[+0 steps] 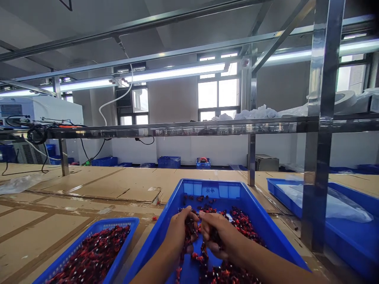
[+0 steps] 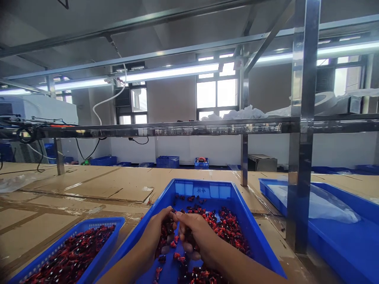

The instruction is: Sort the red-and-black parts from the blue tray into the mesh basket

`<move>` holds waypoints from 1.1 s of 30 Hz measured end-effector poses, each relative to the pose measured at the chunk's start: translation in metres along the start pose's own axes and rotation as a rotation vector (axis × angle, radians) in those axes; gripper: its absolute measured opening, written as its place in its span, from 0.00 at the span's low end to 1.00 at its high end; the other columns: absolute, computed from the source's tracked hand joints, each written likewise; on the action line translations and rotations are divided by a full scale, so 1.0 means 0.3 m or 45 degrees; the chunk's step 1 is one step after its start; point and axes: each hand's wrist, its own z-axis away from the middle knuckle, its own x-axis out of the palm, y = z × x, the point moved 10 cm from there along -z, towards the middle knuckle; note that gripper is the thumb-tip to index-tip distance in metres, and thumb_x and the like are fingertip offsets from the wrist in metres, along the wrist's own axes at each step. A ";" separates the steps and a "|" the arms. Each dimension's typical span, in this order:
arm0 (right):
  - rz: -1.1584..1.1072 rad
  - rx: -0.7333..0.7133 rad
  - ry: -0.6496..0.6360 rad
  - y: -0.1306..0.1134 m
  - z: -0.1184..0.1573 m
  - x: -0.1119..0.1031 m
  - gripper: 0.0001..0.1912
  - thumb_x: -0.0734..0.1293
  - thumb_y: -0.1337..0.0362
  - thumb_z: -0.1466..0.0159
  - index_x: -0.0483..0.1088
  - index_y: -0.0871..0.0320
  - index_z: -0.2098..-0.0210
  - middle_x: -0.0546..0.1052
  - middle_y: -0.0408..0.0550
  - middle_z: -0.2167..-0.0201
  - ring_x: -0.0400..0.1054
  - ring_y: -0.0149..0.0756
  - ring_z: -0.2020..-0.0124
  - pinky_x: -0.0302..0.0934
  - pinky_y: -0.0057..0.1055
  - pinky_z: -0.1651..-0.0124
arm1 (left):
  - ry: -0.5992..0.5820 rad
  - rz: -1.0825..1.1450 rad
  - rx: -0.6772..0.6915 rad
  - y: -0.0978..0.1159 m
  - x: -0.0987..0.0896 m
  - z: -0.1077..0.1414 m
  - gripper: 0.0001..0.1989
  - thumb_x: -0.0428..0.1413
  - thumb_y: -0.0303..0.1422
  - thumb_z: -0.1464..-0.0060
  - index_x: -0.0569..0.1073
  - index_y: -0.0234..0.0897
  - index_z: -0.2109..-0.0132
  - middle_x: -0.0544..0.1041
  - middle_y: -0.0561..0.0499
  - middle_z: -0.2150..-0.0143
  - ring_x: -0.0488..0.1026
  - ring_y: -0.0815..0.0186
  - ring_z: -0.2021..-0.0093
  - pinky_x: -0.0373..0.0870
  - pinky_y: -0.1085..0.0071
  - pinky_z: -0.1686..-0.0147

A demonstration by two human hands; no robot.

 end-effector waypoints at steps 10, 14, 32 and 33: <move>1.657 -0.783 0.113 -0.203 0.099 0.078 0.14 0.70 0.57 0.41 0.72 0.50 0.56 0.78 0.40 0.74 0.70 0.33 0.74 0.53 0.25 0.70 | -0.048 0.031 -0.141 -0.022 0.011 0.010 0.18 0.50 0.50 0.49 0.65 0.38 0.71 0.65 0.56 0.79 0.57 0.74 0.87 0.46 0.79 0.89; 1.864 -0.878 -0.014 -0.197 0.123 0.120 0.19 0.70 0.57 0.40 0.70 0.47 0.50 0.81 0.40 0.69 0.74 0.35 0.70 0.54 0.25 0.69 | -0.133 -0.080 -0.252 -0.050 0.028 0.026 0.20 0.50 0.52 0.49 0.67 0.38 0.70 0.67 0.55 0.77 0.59 0.74 0.85 0.45 0.80 0.89; 1.543 -1.202 0.087 -0.278 0.208 0.132 0.13 0.66 0.57 0.35 0.73 0.49 0.52 0.81 0.43 0.70 0.74 0.34 0.71 0.62 0.26 0.65 | -0.177 -0.358 -0.046 -0.024 0.043 0.034 0.23 0.47 0.49 0.47 0.66 0.37 0.80 0.61 0.55 0.85 0.53 0.73 0.87 0.49 0.78 0.86; 1.548 -1.192 0.084 -0.274 0.207 0.131 0.12 0.66 0.58 0.35 0.73 0.50 0.53 0.81 0.43 0.70 0.74 0.34 0.71 0.62 0.26 0.65 | -0.171 -0.387 0.017 -0.015 0.039 0.031 0.22 0.49 0.47 0.48 0.66 0.37 0.81 0.61 0.55 0.86 0.54 0.73 0.86 0.49 0.77 0.86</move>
